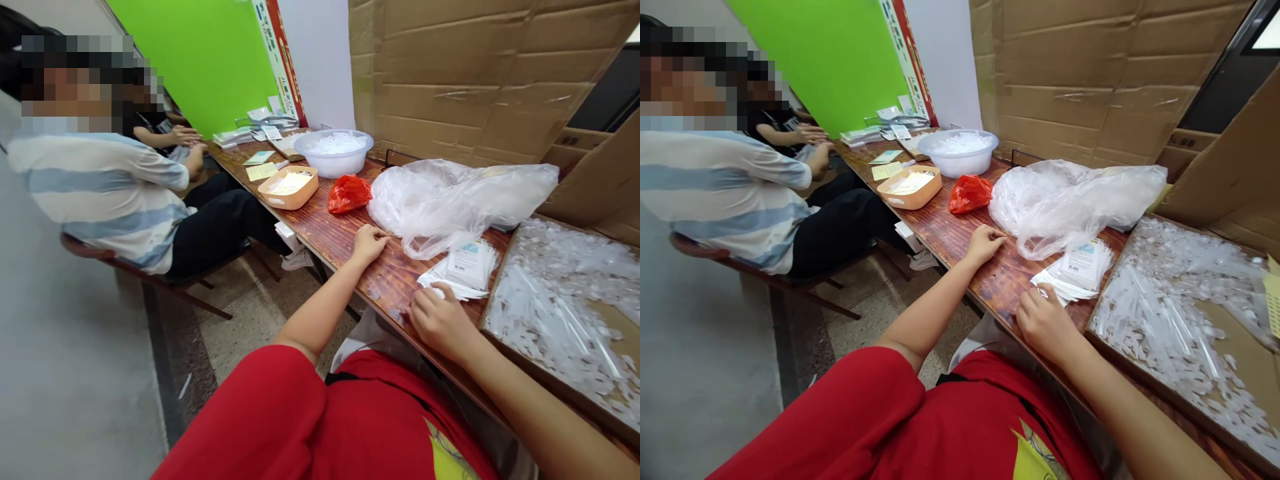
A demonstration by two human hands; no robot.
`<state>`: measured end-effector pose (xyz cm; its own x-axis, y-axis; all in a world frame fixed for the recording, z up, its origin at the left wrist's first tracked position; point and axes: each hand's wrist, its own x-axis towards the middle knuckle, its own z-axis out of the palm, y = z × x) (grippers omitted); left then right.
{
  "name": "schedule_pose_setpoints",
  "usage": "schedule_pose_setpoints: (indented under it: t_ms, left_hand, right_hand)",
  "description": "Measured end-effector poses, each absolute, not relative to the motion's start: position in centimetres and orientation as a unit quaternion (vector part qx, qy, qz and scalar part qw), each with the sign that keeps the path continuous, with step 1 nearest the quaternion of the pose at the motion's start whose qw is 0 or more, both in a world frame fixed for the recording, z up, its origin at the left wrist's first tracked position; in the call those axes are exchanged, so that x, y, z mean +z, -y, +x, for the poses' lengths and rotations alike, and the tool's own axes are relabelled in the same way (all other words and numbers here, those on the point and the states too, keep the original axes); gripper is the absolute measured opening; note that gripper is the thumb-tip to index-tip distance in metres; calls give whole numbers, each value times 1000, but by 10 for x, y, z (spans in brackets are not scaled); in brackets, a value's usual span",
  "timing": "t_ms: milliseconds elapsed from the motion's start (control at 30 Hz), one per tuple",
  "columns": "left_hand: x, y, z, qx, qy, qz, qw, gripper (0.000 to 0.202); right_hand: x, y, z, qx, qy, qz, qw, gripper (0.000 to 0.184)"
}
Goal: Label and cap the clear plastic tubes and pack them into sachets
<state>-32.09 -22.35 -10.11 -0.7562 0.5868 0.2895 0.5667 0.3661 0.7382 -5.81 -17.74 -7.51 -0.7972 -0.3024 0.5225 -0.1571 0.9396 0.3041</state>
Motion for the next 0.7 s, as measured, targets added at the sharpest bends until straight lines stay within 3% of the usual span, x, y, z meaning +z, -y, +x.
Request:
schedule_pose_setpoints:
  t_ms: [333,700]
  left_hand:
    - [-107,223,-330,528,-796,294,32,13]
    - [-107,223,-335,616,-752,228,47,9]
  right_hand:
    - [-102,179,-61,-34,950,88,298,20]
    - [-107,175,-63,6,971,77,227,13]
